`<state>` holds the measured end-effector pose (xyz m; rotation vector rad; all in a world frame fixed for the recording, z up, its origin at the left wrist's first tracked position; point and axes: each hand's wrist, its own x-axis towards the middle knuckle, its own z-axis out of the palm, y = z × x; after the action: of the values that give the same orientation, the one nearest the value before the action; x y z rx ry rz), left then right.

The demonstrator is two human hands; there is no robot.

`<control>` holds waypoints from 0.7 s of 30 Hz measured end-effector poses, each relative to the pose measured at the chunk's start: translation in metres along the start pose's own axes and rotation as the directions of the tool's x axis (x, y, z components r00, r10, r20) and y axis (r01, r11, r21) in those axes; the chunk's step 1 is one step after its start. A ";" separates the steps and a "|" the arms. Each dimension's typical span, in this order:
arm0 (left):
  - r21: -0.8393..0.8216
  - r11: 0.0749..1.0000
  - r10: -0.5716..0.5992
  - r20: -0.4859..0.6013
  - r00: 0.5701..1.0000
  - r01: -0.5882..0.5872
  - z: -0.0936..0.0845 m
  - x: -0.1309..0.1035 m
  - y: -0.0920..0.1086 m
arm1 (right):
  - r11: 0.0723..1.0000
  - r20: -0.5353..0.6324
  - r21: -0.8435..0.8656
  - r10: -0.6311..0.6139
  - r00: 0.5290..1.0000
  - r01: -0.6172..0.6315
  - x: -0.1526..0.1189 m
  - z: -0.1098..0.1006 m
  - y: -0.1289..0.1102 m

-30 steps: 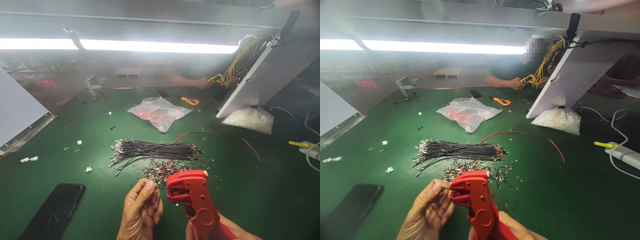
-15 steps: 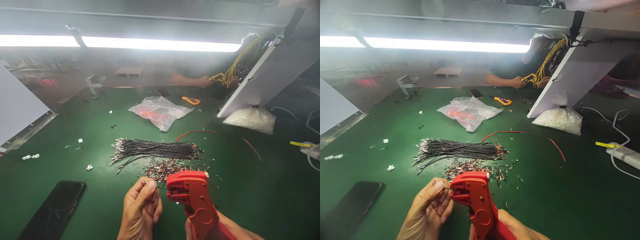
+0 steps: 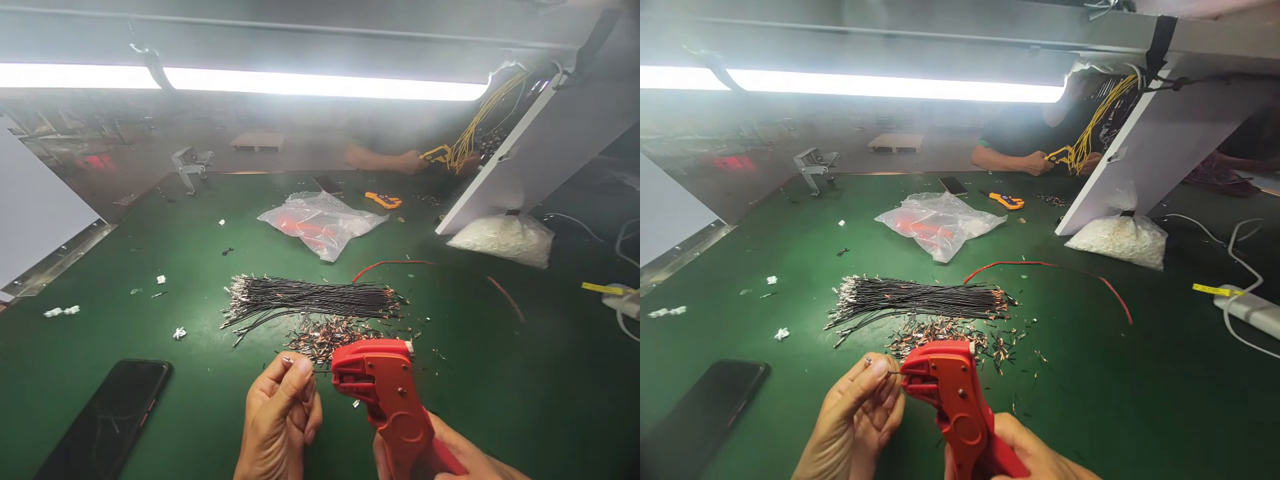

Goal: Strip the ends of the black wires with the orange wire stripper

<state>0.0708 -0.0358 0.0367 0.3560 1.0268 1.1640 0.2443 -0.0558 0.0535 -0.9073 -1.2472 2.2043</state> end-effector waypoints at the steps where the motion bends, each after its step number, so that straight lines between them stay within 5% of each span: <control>1: -0.008 1.000 0.001 -0.001 1.000 -0.001 0.000 0.000 0.000 | 1.000 -0.001 -0.004 -0.006 1.000 0.006 0.002 0.000 0.000; 10: -0.044 0.998 -0.036 -0.021 0.999 0.035 0.002 -0.001 -0.002 | 0.998 -0.060 0.011 -0.057 0.997 0.058 -0.016 -0.023 0.053; 21: -0.096 0.992 -0.093 -0.057 0.994 0.087 0.003 0.000 -0.005 | 0.986 -0.035 0.114 -0.123 0.992 0.126 -0.015 -0.025 0.072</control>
<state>0.0764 -0.0367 0.0346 0.1993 1.0277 1.1425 0.2681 -0.0863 -0.0137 -0.7908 -1.1194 2.1342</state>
